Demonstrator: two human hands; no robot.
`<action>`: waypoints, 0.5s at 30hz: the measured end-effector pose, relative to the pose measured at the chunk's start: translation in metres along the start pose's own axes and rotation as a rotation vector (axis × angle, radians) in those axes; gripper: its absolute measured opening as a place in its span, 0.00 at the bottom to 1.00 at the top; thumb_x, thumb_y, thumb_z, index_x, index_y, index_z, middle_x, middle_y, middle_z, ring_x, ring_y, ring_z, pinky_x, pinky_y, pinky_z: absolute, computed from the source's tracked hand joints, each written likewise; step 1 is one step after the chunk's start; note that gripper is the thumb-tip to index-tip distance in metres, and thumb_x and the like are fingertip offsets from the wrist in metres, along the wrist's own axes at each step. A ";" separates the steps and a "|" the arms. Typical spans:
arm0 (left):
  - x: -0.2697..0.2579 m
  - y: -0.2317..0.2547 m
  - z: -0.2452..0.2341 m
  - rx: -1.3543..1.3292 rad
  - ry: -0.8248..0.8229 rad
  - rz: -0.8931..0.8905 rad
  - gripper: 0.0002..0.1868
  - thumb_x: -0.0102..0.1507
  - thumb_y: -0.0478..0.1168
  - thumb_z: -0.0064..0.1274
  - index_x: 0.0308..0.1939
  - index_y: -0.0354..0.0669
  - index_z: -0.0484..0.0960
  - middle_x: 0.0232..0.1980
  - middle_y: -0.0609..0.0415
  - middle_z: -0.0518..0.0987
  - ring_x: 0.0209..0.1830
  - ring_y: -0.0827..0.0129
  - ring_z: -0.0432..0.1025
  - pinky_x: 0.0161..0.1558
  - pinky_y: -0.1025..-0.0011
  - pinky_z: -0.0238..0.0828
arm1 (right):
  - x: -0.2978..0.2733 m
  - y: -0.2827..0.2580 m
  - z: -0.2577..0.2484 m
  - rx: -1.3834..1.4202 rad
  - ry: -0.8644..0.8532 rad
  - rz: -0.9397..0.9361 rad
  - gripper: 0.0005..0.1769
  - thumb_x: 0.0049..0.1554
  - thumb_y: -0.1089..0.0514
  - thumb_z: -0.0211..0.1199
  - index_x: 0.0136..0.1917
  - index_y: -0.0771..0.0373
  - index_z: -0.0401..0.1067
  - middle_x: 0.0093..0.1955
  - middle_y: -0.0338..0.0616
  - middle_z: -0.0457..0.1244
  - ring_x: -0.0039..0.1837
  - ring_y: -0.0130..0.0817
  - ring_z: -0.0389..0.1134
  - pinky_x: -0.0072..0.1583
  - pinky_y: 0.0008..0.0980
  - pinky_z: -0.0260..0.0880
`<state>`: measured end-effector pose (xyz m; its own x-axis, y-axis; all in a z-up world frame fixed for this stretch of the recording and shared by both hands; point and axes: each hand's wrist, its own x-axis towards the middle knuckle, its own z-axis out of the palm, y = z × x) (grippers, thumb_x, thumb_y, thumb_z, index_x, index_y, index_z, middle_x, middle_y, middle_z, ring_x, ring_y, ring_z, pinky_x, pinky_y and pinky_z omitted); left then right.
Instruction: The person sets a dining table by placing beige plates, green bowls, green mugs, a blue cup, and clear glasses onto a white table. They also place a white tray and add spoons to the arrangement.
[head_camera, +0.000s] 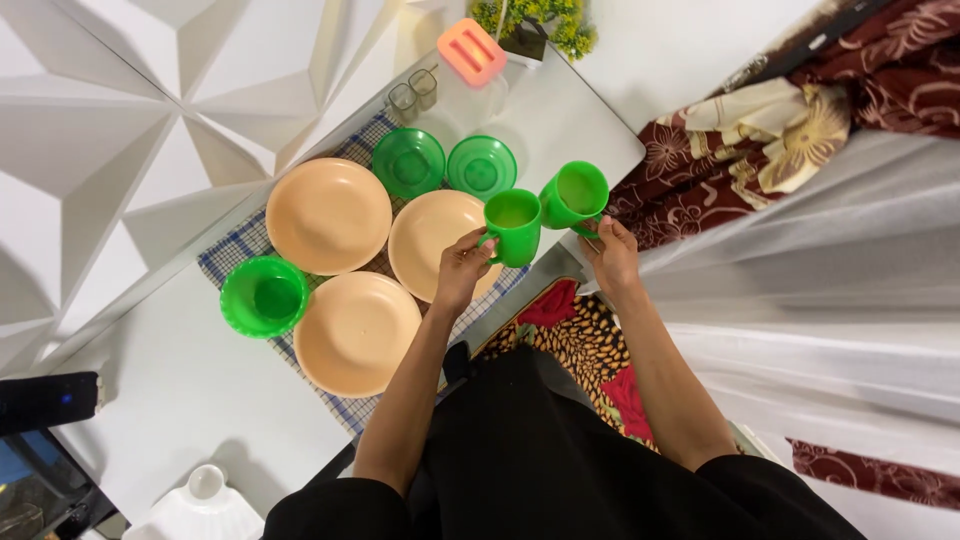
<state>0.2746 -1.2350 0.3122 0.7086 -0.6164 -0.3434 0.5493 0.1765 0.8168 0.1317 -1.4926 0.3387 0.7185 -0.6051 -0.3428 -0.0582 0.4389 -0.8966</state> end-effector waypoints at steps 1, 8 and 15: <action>0.007 -0.002 0.003 -0.015 -0.001 0.033 0.24 0.69 0.45 0.61 0.66 0.35 0.81 0.61 0.50 0.81 0.47 0.76 0.73 0.42 0.76 0.71 | 0.011 -0.002 -0.001 0.020 -0.004 0.011 0.20 0.72 0.46 0.51 0.64 0.64 0.71 0.66 0.43 0.66 0.70 0.39 0.67 0.75 0.48 0.63; 0.056 0.006 0.033 0.134 0.101 0.140 0.18 0.68 0.46 0.60 0.54 0.35 0.88 0.77 0.47 0.70 0.54 0.72 0.75 0.45 0.71 0.73 | 0.129 -0.001 -0.018 0.025 -0.039 0.040 0.17 0.71 0.49 0.54 0.60 0.66 0.70 0.64 0.46 0.67 0.66 0.43 0.70 0.71 0.47 0.72; 0.102 -0.014 0.079 0.126 0.329 0.094 0.17 0.66 0.45 0.62 0.50 0.33 0.89 0.77 0.46 0.71 0.54 0.64 0.73 0.46 0.70 0.71 | 0.260 0.011 -0.029 0.023 -0.146 0.108 0.14 0.70 0.53 0.59 0.56 0.68 0.74 0.60 0.46 0.67 0.62 0.36 0.69 0.68 0.42 0.71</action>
<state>0.3043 -1.3607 0.3025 0.8693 -0.3182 -0.3783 0.4308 0.1122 0.8954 0.2981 -1.6642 0.2312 0.8020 -0.4517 -0.3910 -0.1258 0.5120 -0.8497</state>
